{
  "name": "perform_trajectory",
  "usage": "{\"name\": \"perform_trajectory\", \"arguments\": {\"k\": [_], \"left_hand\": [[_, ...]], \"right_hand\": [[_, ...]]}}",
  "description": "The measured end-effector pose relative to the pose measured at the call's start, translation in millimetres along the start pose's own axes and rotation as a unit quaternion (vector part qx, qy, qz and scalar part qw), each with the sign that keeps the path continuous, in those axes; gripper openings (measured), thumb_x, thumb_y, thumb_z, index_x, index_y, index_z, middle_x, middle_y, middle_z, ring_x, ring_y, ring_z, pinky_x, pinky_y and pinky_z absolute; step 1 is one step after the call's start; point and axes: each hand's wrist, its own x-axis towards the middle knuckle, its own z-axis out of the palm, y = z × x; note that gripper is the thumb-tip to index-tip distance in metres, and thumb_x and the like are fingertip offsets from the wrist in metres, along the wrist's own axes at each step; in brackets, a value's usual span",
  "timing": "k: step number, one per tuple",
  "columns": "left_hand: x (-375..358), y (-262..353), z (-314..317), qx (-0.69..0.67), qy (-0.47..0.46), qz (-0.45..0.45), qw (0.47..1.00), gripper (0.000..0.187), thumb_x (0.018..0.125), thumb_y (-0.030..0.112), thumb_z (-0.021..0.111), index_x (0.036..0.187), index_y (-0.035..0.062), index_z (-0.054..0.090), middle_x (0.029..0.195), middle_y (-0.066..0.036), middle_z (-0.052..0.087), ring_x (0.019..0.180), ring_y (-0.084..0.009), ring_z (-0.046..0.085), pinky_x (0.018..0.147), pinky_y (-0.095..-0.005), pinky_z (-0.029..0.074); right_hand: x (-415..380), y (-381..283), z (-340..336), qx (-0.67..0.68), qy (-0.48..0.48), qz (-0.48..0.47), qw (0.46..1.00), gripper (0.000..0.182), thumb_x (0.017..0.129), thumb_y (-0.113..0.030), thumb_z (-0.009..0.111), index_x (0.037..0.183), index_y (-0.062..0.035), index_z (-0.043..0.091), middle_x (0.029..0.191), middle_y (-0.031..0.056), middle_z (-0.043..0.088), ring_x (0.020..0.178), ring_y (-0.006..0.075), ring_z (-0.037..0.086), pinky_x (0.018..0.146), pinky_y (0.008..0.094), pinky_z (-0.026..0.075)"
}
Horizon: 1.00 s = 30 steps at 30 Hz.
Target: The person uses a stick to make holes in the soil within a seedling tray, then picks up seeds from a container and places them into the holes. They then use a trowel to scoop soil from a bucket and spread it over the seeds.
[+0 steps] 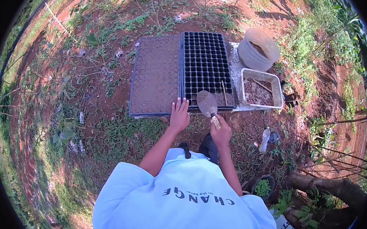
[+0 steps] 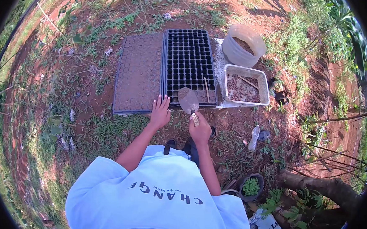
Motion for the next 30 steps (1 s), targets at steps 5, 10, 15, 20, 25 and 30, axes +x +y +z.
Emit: {"name": "perform_trajectory", "arguments": {"k": [5, 10, 15, 20, 25, 30], "left_hand": [[7, 6, -6, 0.02, -0.027, -0.007, 0.999, 0.062, 0.085, 0.015, 0.051, 0.144, 0.0013, 0.034, 0.151, -0.016, 0.032, 0.143, -0.0322, 0.022, 0.117, -0.0534, 0.014], [10, 7, -17, 0.038, -0.028, -0.003, 0.999, 0.062, 0.085, 0.015, 0.051, 0.143, 0.0005, 0.034, 0.148, -0.016, 0.038, 0.142, -0.0316, 0.026, 0.117, -0.0527, 0.014], [14, 1, -12, 0.073, -0.048, 0.002, 0.996, 0.061, 0.087, 0.016, 0.05, 0.143, 0.0012, 0.034, 0.148, -0.014, 0.039, 0.143, -0.0309, 0.025, 0.117, -0.0517, 0.014], [15, 1, -13, 0.083, -0.067, -0.001, 0.994, 0.06, 0.088, 0.016, 0.048, 0.144, 0.0016, 0.033, 0.148, -0.014, 0.038, 0.143, -0.0307, 0.023, 0.117, -0.051, 0.013], [18, -1, -11, 0.085, -0.065, 0.002, 0.994, 0.061, 0.087, 0.018, 0.049, 0.143, 0.0015, 0.034, 0.149, -0.013, 0.038, 0.143, -0.0304, 0.023, 0.117, -0.0516, 0.012], [19, 0, -13, 0.081, -0.081, -0.005, 0.993, 0.06, 0.087, 0.018, 0.049, 0.143, 0.0017, 0.034, 0.149, -0.013, 0.037, 0.143, -0.0304, 0.023, 0.118, -0.0515, 0.012]], "right_hand": [[-5, -3, -6, -0.011, 0.011, -0.025, 1.0, 0.031, 0.083, -0.024, 0.068, 0.108, -0.0056, 0.067, 0.097, 0.0163, 0.07, 0.087, 0.032, 0.069, 0.074, 0.0386, 0.055], [-7, -10, -7, -0.031, 0.013, -0.048, 0.998, 0.032, 0.084, -0.025, 0.067, 0.109, -0.0061, 0.066, 0.099, 0.0158, 0.07, 0.086, 0.0315, 0.069, 0.073, 0.0386, 0.055], [-7, -15, -6, -0.068, -0.019, -0.053, 0.996, 0.033, 0.083, -0.024, 0.067, 0.112, -0.0078, 0.065, 0.104, 0.0143, 0.069, 0.091, 0.032, 0.068, 0.077, 0.0405, 0.054], [-6, -19, -6, -0.085, -0.015, -0.075, 0.993, 0.033, 0.084, -0.024, 0.066, 0.113, -0.0088, 0.064, 0.101, 0.0136, 0.069, 0.087, 0.0322, 0.068, 0.073, 0.0408, 0.054], [-6, -22, -7, -0.113, -0.019, -0.086, 0.99, 0.032, 0.084, -0.024, 0.065, 0.114, -0.0098, 0.064, 0.097, 0.0126, 0.069, 0.083, 0.0321, 0.067, 0.069, 0.0412, 0.054], [-7, -20, -8, -0.144, -0.038, -0.099, 0.984, 0.033, 0.085, -0.024, 0.065, 0.115, -0.0109, 0.063, 0.1, 0.0118, 0.068, 0.083, 0.0316, 0.068, 0.068, 0.0409, 0.054]]}}
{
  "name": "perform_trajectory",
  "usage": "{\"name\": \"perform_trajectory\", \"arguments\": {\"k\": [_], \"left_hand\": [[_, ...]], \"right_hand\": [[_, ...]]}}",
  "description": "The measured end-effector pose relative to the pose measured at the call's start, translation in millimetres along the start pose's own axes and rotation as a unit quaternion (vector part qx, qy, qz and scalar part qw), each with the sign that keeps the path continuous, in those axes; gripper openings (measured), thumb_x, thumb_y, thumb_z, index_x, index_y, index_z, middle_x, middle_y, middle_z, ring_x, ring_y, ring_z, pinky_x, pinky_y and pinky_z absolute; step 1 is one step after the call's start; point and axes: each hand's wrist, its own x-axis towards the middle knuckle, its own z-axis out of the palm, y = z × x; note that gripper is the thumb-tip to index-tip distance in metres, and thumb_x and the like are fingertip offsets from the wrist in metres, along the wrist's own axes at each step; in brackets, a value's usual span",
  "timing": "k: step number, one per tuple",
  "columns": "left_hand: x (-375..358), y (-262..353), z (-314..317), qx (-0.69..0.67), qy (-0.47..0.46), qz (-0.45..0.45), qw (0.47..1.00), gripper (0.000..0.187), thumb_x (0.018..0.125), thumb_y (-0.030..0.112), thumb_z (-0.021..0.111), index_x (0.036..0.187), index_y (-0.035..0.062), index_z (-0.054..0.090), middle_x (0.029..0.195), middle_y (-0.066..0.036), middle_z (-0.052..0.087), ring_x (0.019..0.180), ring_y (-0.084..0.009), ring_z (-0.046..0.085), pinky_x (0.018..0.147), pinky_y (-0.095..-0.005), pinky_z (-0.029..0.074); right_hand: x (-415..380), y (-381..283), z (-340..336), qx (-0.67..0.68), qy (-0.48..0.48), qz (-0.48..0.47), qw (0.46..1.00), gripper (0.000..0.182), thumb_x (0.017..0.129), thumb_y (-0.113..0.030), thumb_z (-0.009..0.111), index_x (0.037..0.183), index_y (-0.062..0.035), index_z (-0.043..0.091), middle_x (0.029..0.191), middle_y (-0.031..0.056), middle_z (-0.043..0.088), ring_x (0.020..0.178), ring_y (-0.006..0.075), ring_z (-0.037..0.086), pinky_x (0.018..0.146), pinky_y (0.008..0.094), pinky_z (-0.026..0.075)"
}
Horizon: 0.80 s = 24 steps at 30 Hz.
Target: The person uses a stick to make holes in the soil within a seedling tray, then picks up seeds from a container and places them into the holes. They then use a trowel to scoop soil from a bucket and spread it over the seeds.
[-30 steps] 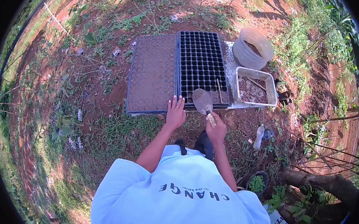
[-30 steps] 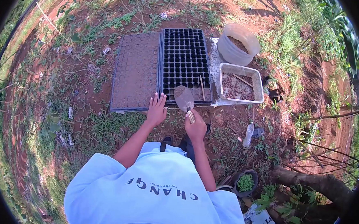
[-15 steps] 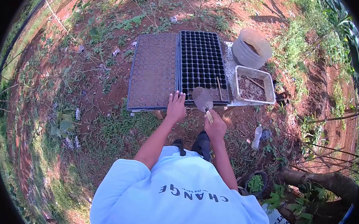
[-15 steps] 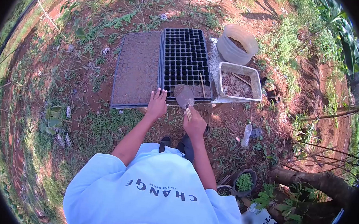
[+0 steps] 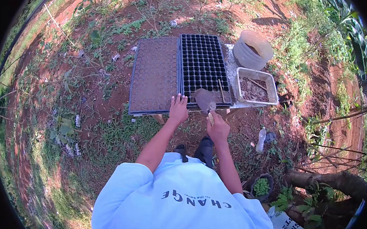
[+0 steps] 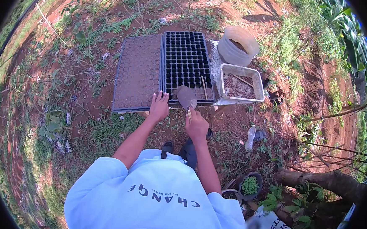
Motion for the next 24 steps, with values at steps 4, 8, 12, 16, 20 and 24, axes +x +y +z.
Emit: {"name": "perform_trajectory", "arguments": {"k": [4, 8, 12, 16, 20, 24], "left_hand": [[0, 1, -2, -0.002, 0.001, -0.002, 1.0, 0.06, 0.088, 0.018, 0.049, 0.144, 0.0026, 0.034, 0.15, -0.012, 0.037, 0.144, -0.0301, 0.023, 0.118, -0.0513, 0.011], [-2, 2, -6, -0.008, 0.003, -0.006, 1.0, 0.059, 0.088, 0.017, 0.049, 0.143, 0.0033, 0.036, 0.148, -0.012, 0.04, 0.143, -0.0305, 0.025, 0.117, -0.052, 0.013], [-1, 1, -2, -0.019, 0.032, -0.005, 0.999, 0.054, 0.088, 0.016, 0.048, 0.14, 0.0039, 0.041, 0.144, -0.012, 0.045, 0.141, -0.0318, 0.028, 0.116, -0.0534, 0.015], [4, 2, -12, -0.038, 0.019, -0.014, 0.999, 0.051, 0.089, 0.018, 0.047, 0.138, 0.0041, 0.044, 0.143, -0.013, 0.047, 0.141, -0.0325, 0.028, 0.116, -0.0541, 0.015], [6, 6, -15, -0.076, 0.034, -0.034, 0.996, 0.047, 0.089, 0.021, 0.049, 0.133, 0.0045, 0.049, 0.141, -0.015, 0.048, 0.14, -0.035, 0.028, 0.115, -0.0554, 0.017], [10, 17, -12, -0.129, 0.104, -0.026, 0.986, 0.043, 0.087, 0.021, 0.052, 0.127, 0.0029, 0.053, 0.141, -0.018, 0.045, 0.14, -0.0371, 0.027, 0.114, -0.0553, 0.018]], "right_hand": [[0, 1, 1, 0.002, 0.014, -0.008, 1.0, 0.034, 0.085, -0.023, 0.065, 0.116, -0.0112, 0.063, 0.101, 0.0118, 0.068, 0.083, 0.0312, 0.068, 0.069, 0.0406, 0.054], [0, 3, 1, 0.052, 0.038, 0.016, 0.998, 0.033, 0.084, -0.024, 0.066, 0.114, -0.01, 0.063, 0.1, 0.0124, 0.068, 0.086, 0.0317, 0.067, 0.07, 0.0408, 0.054], [0, 7, 5, 0.127, 0.089, 0.062, 0.986, 0.032, 0.083, -0.02, 0.068, 0.112, -0.0066, 0.065, 0.094, 0.013, 0.07, 0.086, 0.0298, 0.069, 0.072, 0.0394, 0.054], [3, 10, 2, 0.241, 0.079, 0.166, 0.953, 0.032, 0.083, -0.02, 0.069, 0.111, -0.0036, 0.066, 0.1, 0.016, 0.07, 0.088, 0.0304, 0.069, 0.076, 0.0372, 0.054], [2, 23, 11, 0.352, 0.104, 0.259, 0.894, 0.028, 0.085, -0.012, 0.069, 0.111, -0.0023, 0.066, 0.089, 0.008, 0.068, 0.067, 0.0135, 0.062, 0.059, 0.0277, 0.049], [11, 22, -9, 0.398, 0.103, 0.299, 0.861, 0.027, 0.085, -0.014, 0.07, 0.11, -0.0035, 0.067, 0.083, 0.0044, 0.067, 0.061, 0.0071, 0.059, 0.053, 0.0246, 0.049]]}}
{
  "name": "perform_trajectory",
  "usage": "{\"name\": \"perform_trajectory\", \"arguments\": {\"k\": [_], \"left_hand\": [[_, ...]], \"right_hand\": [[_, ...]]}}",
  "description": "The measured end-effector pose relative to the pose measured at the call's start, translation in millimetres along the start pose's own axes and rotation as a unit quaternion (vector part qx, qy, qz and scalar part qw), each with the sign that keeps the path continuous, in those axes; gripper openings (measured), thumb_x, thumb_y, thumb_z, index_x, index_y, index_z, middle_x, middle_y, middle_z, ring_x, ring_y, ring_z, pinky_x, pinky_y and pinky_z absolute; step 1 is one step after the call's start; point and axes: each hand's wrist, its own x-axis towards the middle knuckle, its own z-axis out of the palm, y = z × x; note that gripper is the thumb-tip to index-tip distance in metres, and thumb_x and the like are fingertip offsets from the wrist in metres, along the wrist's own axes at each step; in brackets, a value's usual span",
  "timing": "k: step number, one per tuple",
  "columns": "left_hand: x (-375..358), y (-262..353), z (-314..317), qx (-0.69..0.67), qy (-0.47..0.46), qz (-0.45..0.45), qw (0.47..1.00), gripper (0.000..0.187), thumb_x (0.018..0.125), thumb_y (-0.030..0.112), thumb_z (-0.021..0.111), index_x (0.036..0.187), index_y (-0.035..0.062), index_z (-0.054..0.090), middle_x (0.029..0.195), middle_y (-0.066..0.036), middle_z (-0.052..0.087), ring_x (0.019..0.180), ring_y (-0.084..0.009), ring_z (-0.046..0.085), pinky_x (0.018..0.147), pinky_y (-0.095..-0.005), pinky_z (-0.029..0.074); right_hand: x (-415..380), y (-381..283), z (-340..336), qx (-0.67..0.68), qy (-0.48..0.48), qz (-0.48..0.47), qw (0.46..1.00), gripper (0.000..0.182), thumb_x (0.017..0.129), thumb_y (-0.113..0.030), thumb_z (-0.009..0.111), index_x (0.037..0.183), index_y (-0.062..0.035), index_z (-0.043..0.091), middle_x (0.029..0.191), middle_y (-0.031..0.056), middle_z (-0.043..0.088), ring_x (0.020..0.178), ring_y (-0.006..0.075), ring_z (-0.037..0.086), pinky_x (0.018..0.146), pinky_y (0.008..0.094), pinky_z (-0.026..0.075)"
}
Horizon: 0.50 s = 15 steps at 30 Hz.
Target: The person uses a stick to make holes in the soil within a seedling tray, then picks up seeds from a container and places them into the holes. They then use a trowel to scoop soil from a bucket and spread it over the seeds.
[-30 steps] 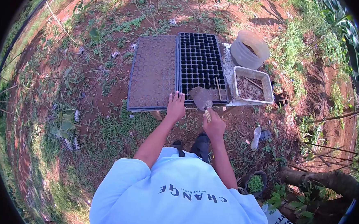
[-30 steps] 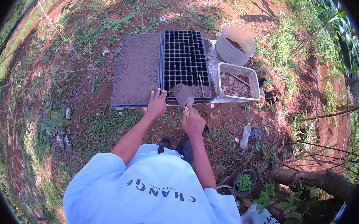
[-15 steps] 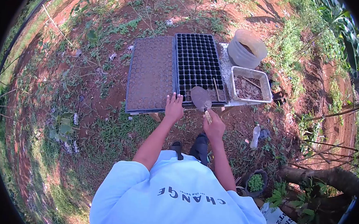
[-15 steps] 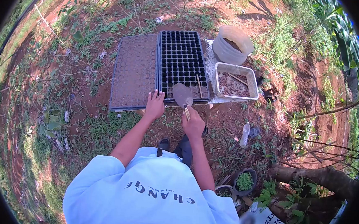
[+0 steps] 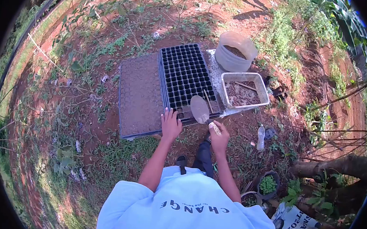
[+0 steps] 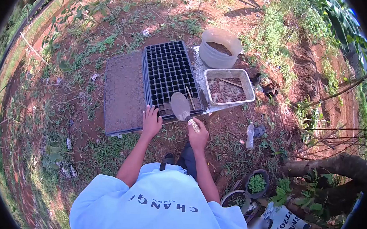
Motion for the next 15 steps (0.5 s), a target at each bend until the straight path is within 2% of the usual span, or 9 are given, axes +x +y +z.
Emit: {"name": "perform_trajectory", "arguments": {"k": [3, 6, 10, 13, 15], "left_hand": [[17, 16, 0, -0.031, 0.029, 0.006, 0.999, 0.041, 0.087, 0.02, 0.054, 0.125, 0.0041, 0.053, 0.141, -0.019, 0.043, 0.141, -0.0387, 0.024, 0.114, -0.0549, 0.019], [38, 28, -1, -0.071, 0.063, 0.02, 0.995, 0.039, 0.087, 0.018, 0.056, 0.123, 0.0062, 0.055, 0.14, -0.02, 0.044, 0.138, -0.0437, 0.027, 0.113, -0.0506, 0.024], [74, 49, -3, -0.086, 0.066, 0.013, 0.994, 0.036, 0.087, 0.017, 0.057, 0.122, 0.0068, 0.056, 0.138, -0.02, 0.046, 0.136, -0.0457, 0.028, 0.113, -0.0514, 0.024], [104, 67, -4, -0.095, 0.072, 0.02, 0.993, 0.035, 0.088, 0.019, 0.056, 0.121, 0.0071, 0.057, 0.139, -0.019, 0.045, 0.137, -0.0435, 0.027, 0.112, -0.0507, 0.026], [125, 82, -4, -0.101, 0.066, 0.017, 0.993, 0.034, 0.089, 0.018, 0.055, 0.121, 0.0072, 0.057, 0.139, -0.019, 0.044, 0.138, -0.0437, 0.026, 0.112, -0.0511, 0.025]], "right_hand": [[20, -5, -6, 0.018, 0.018, 0.008, 1.0, 0.028, 0.086, -0.015, 0.07, 0.11, -0.0026, 0.066, 0.082, 0.0048, 0.067, 0.058, 0.0075, 0.058, 0.05, 0.0242, 0.047], [39, -10, -11, 0.025, 0.024, -0.01, 0.999, 0.028, 0.086, -0.014, 0.07, 0.111, -0.0018, 0.066, 0.083, 0.005, 0.067, 0.057, 0.0078, 0.058, 0.049, 0.0241, 0.047], [72, -21, -21, 0.038, 0.03, 0.002, 0.999, 0.029, 0.085, -0.014, 0.07, 0.111, -0.0017, 0.066, 0.084, 0.0057, 0.067, 0.056, 0.0075, 0.058, 0.049, 0.0236, 0.046], [102, -28, -29, 0.055, 0.039, -0.001, 0.998, 0.026, 0.087, -0.008, 0.068, 0.112, -0.0023, 0.066, 0.083, 0.0044, 0.065, 0.056, 0.0064, 0.055, 0.049, 0.0213, 0.044], [129, -20, -36, 0.003, 0.05, -0.09, 0.995, 0.027, 0.087, -0.008, 0.068, 0.113, -0.003, 0.065, 0.085, 0.0043, 0.066, 0.058, 0.0062, 0.056, 0.05, 0.0213, 0.045]]}}
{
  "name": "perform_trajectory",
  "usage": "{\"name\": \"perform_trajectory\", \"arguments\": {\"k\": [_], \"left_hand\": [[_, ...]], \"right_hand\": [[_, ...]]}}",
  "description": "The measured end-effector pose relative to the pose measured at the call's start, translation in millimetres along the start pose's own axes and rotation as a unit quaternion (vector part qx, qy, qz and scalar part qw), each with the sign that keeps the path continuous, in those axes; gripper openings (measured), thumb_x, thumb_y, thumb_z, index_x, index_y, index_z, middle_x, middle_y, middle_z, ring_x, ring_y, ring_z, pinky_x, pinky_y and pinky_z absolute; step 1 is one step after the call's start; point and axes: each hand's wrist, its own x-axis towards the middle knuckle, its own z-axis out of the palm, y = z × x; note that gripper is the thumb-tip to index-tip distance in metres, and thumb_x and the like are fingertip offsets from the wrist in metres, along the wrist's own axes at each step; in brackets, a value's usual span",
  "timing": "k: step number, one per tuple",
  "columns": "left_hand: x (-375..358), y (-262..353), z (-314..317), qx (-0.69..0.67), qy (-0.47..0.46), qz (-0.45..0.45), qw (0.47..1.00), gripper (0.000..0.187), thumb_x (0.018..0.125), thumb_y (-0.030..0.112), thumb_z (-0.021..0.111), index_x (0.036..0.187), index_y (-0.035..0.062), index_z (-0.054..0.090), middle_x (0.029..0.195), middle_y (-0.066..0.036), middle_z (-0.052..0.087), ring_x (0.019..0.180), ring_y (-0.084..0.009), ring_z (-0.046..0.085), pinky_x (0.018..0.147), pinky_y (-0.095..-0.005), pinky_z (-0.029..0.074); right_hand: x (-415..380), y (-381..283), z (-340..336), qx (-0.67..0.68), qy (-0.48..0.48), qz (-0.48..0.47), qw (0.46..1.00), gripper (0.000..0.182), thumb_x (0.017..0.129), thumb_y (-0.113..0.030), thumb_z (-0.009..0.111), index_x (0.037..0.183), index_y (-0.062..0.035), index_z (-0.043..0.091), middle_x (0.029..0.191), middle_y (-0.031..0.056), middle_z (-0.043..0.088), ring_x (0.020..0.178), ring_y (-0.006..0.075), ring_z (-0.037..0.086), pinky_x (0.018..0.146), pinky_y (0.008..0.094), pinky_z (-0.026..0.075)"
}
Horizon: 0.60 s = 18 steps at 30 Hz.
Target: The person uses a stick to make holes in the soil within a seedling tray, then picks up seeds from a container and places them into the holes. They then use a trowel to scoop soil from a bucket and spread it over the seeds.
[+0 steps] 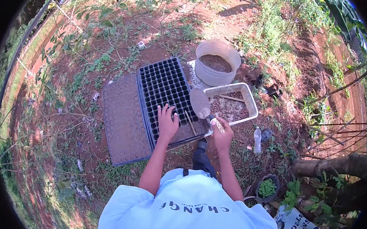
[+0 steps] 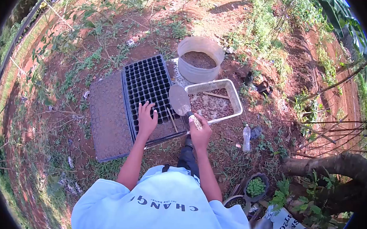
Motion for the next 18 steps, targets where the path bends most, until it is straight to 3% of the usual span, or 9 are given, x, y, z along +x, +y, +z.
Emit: {"name": "perform_trajectory", "arguments": {"k": [1, 2, 4, 6, 9, 12, 14, 16, 18], "left_hand": [[13, 6, 3, 0.006, 0.003, 0.006, 1.0, 0.033, 0.089, 0.018, 0.055, 0.121, 0.0072, 0.057, 0.139, -0.019, 0.044, 0.138, -0.0436, 0.025, 0.112, -0.0509, 0.025], [26, 14, 7, 0.011, 0.006, 0.013, 1.0, 0.033, 0.089, 0.018, 0.055, 0.12, 0.0073, 0.057, 0.139, -0.019, 0.044, 0.138, -0.0435, 0.025, 0.113, -0.0507, 0.025], [56, 29, 15, 0.002, 0.009, 0.024, 1.0, 0.033, 0.09, 0.018, 0.055, 0.12, 0.0076, 0.057, 0.139, -0.018, 0.044, 0.138, -0.0434, 0.025, 0.113, -0.0504, 0.025], [90, 45, 23, -0.014, 0.02, 0.039, 0.999, 0.032, 0.089, 0.018, 0.055, 0.12, 0.0088, 0.057, 0.139, -0.018, 0.044, 0.138, -0.0432, 0.026, 0.113, -0.0498, 0.025], [145, 70, 39, -0.021, 0.047, 0.071, 0.996, 0.032, 0.087, 0.017, 0.057, 0.118, 0.0074, 0.058, 0.137, -0.019, 0.045, 0.136, -0.0439, 0.028, 0.113, -0.0501, 0.025], [201, 81, 67, -0.019, 0.052, 0.105, 0.993, 0.037, 0.085, 0.016, 0.057, 0.121, 0.0046, 0.055, 0.135, -0.022, 0.045, 0.134, -0.0432, 0.031, 0.113, -0.0497, 0.025], [233, 90, 88, -0.048, 0.062, 0.09, 0.993, 0.042, 0.085, 0.016, 0.057, 0.124, 0.0013, 0.051, 0.134, -0.023, 0.046, 0.132, -0.0418, 0.034, 0.112, -0.0487, 0.026], [253, 97, 107, -0.077, 0.072, 0.074, 0.992, 0.047, 0.085, 0.016, 0.057, 0.127, -0.0019, 0.048, 0.133, -0.024, 0.048, 0.129, -0.0404, 0.038, 0.111, -0.0477, 0.027], [267, 100, 125, -0.036, 0.103, 0.023, 0.994, 0.06, 0.084, 0.017, 0.058, 0.136, -0.0048, 0.036, 0.136, -0.026, 0.043, 0.13, -0.042, 0.036, 0.111, -0.0481, 0.027]], "right_hand": [[14, 5, 0, -0.043, 0.039, -0.134, 0.989, 0.027, 0.087, -0.008, 0.068, 0.114, -0.0026, 0.065, 0.086, 0.0042, 0.066, 0.061, 0.0057, 0.057, 0.051, 0.021, 0.045], [25, -4, -2, -0.041, 0.043, -0.136, 0.989, 0.027, 0.087, -0.008, 0.068, 0.114, -0.0026, 0.065, 0.086, 0.0042, 0.066, 0.061, 0.0057, 0.057, 0.051, 0.021, 0.045], [44, -21, -12, 0.032, 0.023, 0.032, 0.999, 0.027, 0.084, -0.01, 0.071, 0.109, -0.0009, 0.067, 0.098, 0.0082, 0.07, 0.086, 0.0136, 0.065, 0.077, 0.0284, 0.051], [66, -44, -21, 0.078, 0.012, 0.087, 0.993, 0.027, 0.084, -0.009, 0.07, 0.109, -0.0003, 0.067, 0.096, 0.0074, 0.069, 0.084, 0.0123, 0.064, 0.076, 0.0278, 0.051], [108, -33, -31, 0.024, 0.05, -0.036, 0.998, 0.026, 0.085, -0.009, 0.069, 0.109, 0.0011, 0.066, 0.093, 0.0058, 0.069, 0.081, 0.0106, 0.062, 0.074, 0.0267, 0.05], [147, -38, -39, -0.003, 0.06, -0.089, 0.994, 0.026, 0.087, -0.007, 0.068, 0.112, -0.0001, 0.065, 0.086, 0.001, 0.066, 0.067, 0.0083, 0.058, 0.062, 0.0233, 0.049], [178, -23, -45, -0.037, 0.046, -0.087, 0.994, 0.027, 0.086, -0.008, 0.069, 0.112, -0.0018, 0.065, 0.087, 0.0035, 0.068, 0.07, 0.0112, 0.062, 0.066, 0.0258, 0.051], [201, -36, -47, -0.122, 0.028, -0.121, 0.985, 0.031, 0.081, -0.016, 0.071, 0.11, -0.0052, 0.066, 0.098, 0.0162, 0.07, 0.091, 0.0302, 0.069, 0.079, 0.0369, 0.052], [222, -53, -46, -0.168, 0.012, -0.128, 0.977, 0.031, 0.081, -0.02, 0.07, 0.109, -0.0078, 0.067, 0.098, 0.0166, 0.07, 0.089, 0.0326, 0.069, 0.078, 0.0393, 0.053]]}}
